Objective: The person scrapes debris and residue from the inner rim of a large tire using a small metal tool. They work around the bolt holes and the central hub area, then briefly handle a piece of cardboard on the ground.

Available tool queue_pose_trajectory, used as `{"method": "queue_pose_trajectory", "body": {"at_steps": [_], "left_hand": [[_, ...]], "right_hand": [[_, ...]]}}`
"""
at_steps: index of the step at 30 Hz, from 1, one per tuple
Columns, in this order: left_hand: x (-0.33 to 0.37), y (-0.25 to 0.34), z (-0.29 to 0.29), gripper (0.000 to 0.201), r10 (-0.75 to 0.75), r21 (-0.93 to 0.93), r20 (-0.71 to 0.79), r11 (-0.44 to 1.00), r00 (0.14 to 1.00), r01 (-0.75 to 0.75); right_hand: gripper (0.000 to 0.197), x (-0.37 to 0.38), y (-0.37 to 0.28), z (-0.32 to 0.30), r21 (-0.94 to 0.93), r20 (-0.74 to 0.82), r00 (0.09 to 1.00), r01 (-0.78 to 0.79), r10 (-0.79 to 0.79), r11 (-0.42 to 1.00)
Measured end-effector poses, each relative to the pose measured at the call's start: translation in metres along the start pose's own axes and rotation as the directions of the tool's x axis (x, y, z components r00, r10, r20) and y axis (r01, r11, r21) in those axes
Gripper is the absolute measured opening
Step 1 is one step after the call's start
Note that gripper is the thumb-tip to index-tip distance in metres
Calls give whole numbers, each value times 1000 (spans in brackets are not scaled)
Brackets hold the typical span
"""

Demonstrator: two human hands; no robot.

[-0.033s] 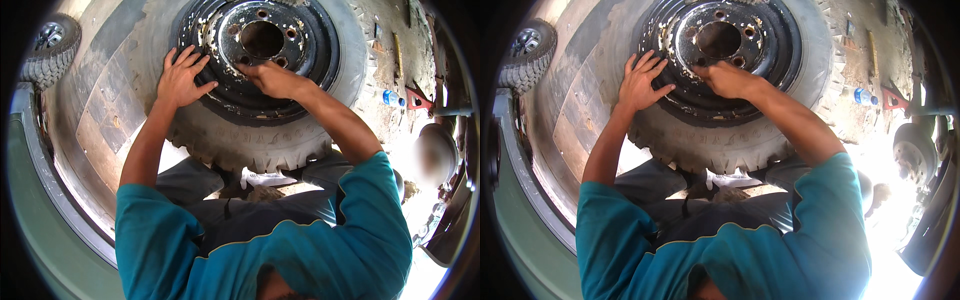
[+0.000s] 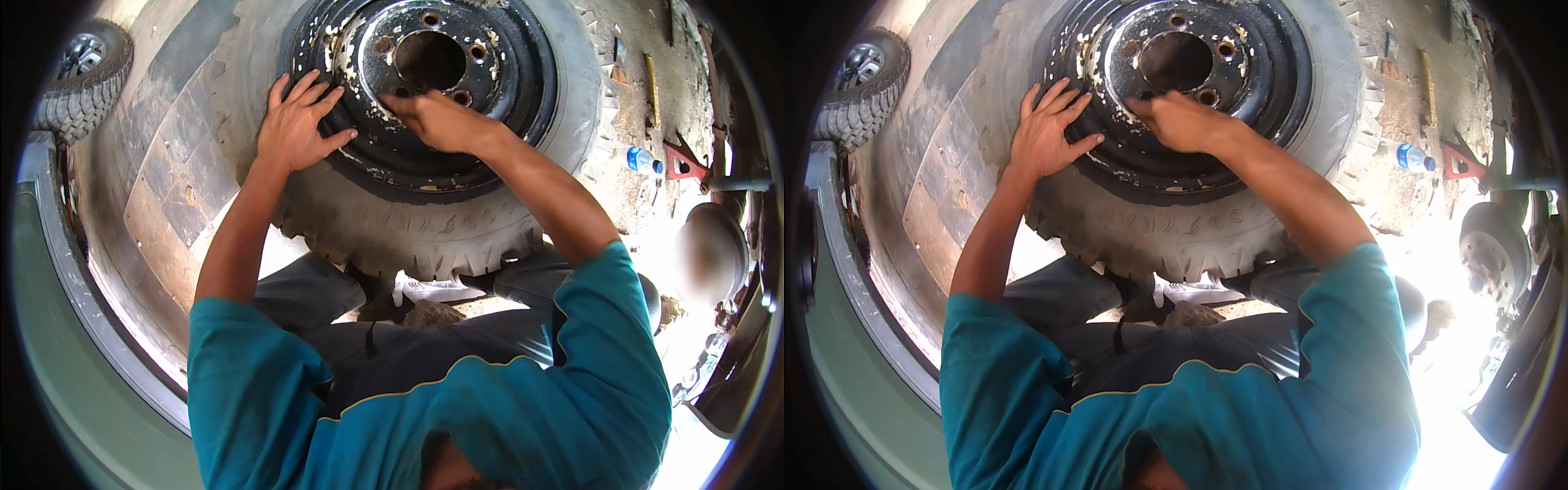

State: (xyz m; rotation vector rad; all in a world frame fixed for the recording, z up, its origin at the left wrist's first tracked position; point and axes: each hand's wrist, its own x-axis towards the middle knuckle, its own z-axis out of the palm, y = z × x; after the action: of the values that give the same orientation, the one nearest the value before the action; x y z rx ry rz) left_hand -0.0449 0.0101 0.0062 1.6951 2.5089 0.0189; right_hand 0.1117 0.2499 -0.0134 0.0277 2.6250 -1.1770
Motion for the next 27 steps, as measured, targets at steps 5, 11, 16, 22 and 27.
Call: {"method": "queue_pose_trajectory", "body": {"at_steps": [5, 11, 16, 22, 27], "left_hand": [[4, 0, -3, 77, -5, -1, 15, 1000, 1000, 5], [2, 2, -3, 77, -22, 5, 40, 1000, 999, 22], [1, 3, -3, 76, -22, -10, 37, 1000, 999, 22], [3, 4, -5, 76, -5, -14, 32, 1000, 999, 5], [2, 3, -4, 76, -13, -15, 16, 1000, 1000, 13]], "right_hand": [[50, -7, -4, 6, 70, 4, 996, -88, 88, 994], [50, -18, 0, 6, 34, -34, 999, 12, -11, 999], [49, -14, 3, 4, 42, -11, 1000, 3, -2, 999], [50, -18, 17, 17, 42, -126, 982, 147, -140, 988], [47, -6, 5, 13, 1, -74, 997, -12, 13, 1000]]}}
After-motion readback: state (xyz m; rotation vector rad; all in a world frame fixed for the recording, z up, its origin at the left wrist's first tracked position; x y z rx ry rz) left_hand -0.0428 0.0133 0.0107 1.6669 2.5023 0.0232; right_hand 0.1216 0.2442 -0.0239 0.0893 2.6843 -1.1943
